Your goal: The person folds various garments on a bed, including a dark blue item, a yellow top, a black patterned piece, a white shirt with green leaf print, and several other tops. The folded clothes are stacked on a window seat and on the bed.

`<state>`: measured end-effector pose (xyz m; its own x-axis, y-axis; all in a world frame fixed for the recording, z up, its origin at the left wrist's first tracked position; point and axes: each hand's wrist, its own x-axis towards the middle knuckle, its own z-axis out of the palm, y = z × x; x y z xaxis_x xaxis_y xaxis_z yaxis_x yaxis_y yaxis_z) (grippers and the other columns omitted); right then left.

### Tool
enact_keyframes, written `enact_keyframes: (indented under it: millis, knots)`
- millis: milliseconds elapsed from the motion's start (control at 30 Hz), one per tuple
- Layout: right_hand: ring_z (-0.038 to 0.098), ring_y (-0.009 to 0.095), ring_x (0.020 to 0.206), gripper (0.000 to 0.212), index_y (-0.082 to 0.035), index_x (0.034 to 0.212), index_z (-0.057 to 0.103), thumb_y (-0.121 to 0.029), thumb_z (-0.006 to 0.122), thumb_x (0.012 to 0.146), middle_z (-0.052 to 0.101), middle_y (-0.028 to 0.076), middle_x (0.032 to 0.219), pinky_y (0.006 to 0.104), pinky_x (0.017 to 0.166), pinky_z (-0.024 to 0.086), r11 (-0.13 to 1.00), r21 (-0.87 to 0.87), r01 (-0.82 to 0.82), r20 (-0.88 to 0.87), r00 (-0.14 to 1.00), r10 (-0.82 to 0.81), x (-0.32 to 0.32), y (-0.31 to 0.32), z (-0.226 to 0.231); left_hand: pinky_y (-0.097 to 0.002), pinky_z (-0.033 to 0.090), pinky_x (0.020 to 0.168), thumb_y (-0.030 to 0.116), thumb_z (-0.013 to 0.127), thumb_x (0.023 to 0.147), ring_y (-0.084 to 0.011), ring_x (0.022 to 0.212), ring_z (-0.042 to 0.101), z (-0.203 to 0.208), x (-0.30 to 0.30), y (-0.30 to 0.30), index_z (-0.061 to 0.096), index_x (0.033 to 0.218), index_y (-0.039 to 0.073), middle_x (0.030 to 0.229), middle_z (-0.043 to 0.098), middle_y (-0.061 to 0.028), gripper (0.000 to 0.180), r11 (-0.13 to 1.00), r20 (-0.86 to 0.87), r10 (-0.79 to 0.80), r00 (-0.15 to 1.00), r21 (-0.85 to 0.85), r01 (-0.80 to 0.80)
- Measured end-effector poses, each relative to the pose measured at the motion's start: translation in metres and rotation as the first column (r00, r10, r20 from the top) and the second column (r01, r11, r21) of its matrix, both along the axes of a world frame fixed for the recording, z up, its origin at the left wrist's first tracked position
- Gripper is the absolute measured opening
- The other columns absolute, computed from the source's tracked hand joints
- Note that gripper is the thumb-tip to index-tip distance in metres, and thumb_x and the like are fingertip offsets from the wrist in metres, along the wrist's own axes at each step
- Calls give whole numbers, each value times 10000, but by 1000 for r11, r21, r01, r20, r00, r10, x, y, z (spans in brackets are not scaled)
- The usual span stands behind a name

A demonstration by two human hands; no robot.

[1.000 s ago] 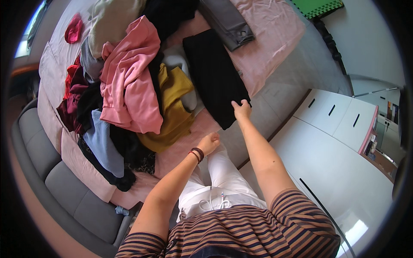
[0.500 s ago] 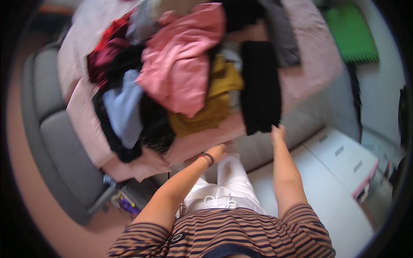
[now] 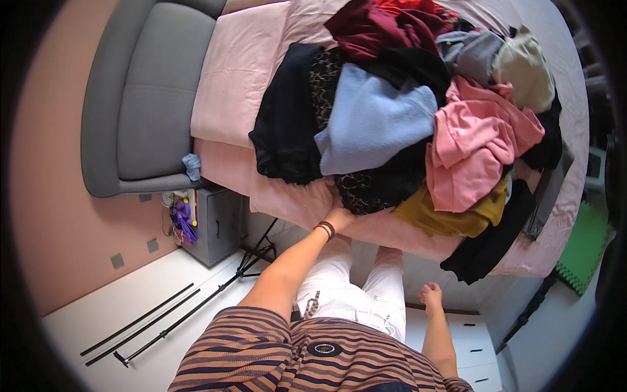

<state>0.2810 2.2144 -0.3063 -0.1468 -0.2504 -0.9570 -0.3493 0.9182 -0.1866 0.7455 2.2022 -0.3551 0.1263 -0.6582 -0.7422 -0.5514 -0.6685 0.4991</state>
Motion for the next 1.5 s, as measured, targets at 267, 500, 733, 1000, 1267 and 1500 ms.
enact_keyframes:
  millis: [267,500,733,1000,1267,1500]
  knots:
    - [577,116,611,266,-59,1114,504,-133,559,865,590,63,837,217,504,419,991,-80,-106,146,982,117,156,-32,24,-405,447,831,191,683,702,-339,896,565,5,180,-3,491,1082,6,958,578,-197,463,537,324,825,463,-705,-464]
    - [585,120,665,260,-56,1096,540,-153,571,857,608,59,883,245,560,439,949,-91,-301,81,948,308,230,-43,47,-427,447,866,295,682,703,-418,1002,549,29,248,-69,309,1141,-20,1053,559,-308,655,734,236,676,698,-135,-666]
    - [589,152,836,451,-58,1192,506,-384,528,882,610,66,985,295,671,467,977,-49,-209,479,853,206,385,-100,97,-329,505,800,71,611,759,-206,870,617,121,208,-49,546,1055,-41,960,623,-103,323,405,-855,518,-21,266,-875]
    - [588,234,955,449,-43,1208,471,-186,632,814,581,114,1088,359,834,487,978,-189,-89,627,755,190,518,-135,149,-308,486,857,132,582,849,-187,980,587,186,153,33,469,1203,0,1093,582,-97,394,528,-879,463,-110,373,-763]
    - [538,119,968,376,-47,1163,534,-36,650,805,588,8,1058,287,880,435,874,-218,-434,683,572,454,452,-72,200,-364,414,955,445,585,831,-222,1105,524,142,228,2,454,1263,51,1229,536,-98,599,443,-828,257,-499,559,-701]
    - [539,125,974,397,-64,1176,557,-20,661,795,596,20,1071,298,922,406,765,145,-628,506,711,488,369,-33,191,-361,520,801,130,560,781,-243,849,637,126,270,-24,588,1040,-33,964,636,-144,308,334,-831,452,-324,494,-802]
